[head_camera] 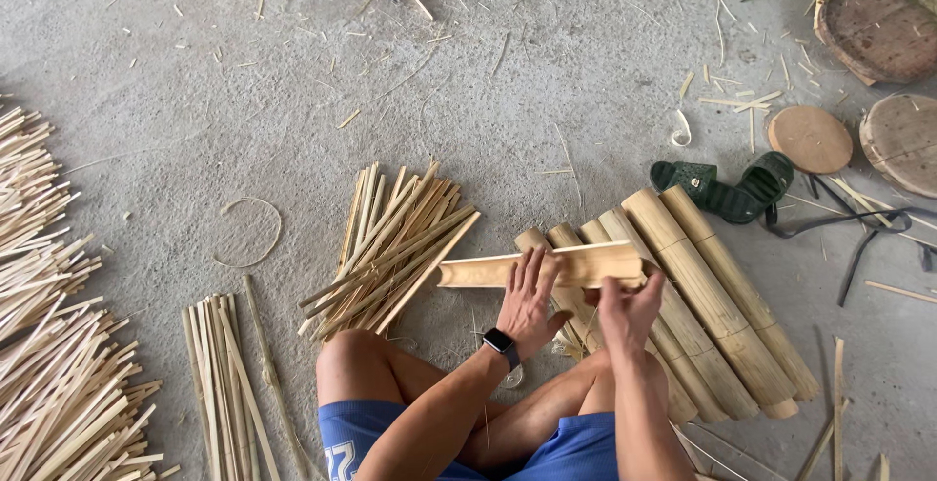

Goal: The person strips thin layers from a bamboo tube and thin bamboo slats using a knife.

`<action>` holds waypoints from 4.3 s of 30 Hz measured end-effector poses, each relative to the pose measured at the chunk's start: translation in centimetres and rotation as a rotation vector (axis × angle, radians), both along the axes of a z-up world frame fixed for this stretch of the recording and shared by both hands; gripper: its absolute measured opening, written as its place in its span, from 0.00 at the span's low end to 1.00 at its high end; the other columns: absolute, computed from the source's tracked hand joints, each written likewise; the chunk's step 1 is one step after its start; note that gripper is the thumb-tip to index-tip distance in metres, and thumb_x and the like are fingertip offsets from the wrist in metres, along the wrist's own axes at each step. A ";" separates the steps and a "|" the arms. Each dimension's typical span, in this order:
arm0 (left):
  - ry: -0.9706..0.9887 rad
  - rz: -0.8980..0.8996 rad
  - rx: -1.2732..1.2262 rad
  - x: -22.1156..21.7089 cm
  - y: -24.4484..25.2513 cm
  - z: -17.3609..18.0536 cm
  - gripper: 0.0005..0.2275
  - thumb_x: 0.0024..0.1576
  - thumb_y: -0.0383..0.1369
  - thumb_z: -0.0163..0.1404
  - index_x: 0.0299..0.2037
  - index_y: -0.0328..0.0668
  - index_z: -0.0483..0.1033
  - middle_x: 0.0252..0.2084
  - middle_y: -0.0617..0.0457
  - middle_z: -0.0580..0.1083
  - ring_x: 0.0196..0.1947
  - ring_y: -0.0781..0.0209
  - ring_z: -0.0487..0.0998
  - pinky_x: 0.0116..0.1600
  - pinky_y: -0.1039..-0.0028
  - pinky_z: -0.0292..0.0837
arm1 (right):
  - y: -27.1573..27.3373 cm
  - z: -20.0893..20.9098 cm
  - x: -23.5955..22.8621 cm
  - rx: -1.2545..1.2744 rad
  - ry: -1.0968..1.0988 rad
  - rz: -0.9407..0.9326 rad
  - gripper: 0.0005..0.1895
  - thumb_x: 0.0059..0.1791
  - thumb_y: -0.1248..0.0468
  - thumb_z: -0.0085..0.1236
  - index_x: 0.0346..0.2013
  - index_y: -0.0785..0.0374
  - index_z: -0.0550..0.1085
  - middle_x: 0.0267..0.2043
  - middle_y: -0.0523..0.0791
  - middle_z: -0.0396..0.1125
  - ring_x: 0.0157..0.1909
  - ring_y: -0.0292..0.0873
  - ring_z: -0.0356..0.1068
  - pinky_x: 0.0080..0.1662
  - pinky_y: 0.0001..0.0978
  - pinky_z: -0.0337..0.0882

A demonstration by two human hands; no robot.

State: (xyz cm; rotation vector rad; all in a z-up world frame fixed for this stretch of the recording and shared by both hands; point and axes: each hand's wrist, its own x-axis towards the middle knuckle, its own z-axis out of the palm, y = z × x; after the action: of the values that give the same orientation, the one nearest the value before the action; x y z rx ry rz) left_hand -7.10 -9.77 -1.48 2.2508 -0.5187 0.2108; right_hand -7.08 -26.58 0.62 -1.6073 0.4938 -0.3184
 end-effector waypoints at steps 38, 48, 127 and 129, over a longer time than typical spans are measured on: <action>0.216 0.393 -1.283 7.7 7.0 4.1 0.07 0.53 0.24 0.57 0.29 0.39 0.70 0.25 0.63 0.68 0.23 0.77 0.64 0.27 0.84 0.63 | 16.0 3.9 7.7 0.421 -0.450 0.103 0.35 0.58 0.40 0.39 0.14 0.56 0.54 0.14 0.35 0.46 0.17 0.32 0.47 0.23 0.28 0.49; 0.091 0.452 -1.160 6.4 8.8 3.0 0.13 0.55 0.31 0.63 0.29 0.40 0.68 0.24 0.66 0.62 0.24 0.78 0.57 0.28 0.83 0.52 | 16.3 3.5 7.6 0.467 -0.498 0.140 0.34 0.60 0.42 0.40 0.17 0.58 0.52 0.18 0.37 0.44 0.21 0.33 0.45 0.28 0.30 0.51; 0.107 0.487 -1.099 8.4 15.4 -1.2 0.25 0.62 0.60 0.41 0.21 0.53 0.61 0.18 0.64 0.60 0.16 0.73 0.59 0.19 0.78 0.59 | 8.4 8.5 5.9 0.159 0.032 0.550 0.08 0.46 0.65 0.62 0.33 0.65 0.73 0.37 0.53 0.77 0.34 0.48 0.81 0.26 0.48 0.74; 0.046 0.334 -1.186 8.2 14.2 -0.6 0.24 0.71 0.54 0.46 0.26 0.50 0.59 0.23 0.64 0.54 0.21 0.74 0.51 0.26 0.78 0.49 | 7.9 8.2 6.1 0.164 -0.010 0.569 0.08 0.46 0.64 0.62 0.34 0.65 0.72 0.38 0.53 0.77 0.35 0.48 0.82 0.25 0.46 0.74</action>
State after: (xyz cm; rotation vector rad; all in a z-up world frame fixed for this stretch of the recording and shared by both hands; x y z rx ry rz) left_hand 1.08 4.40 -2.11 1.1481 0.0573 0.4809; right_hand -0.96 -18.72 8.79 -1.5128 0.0390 0.1400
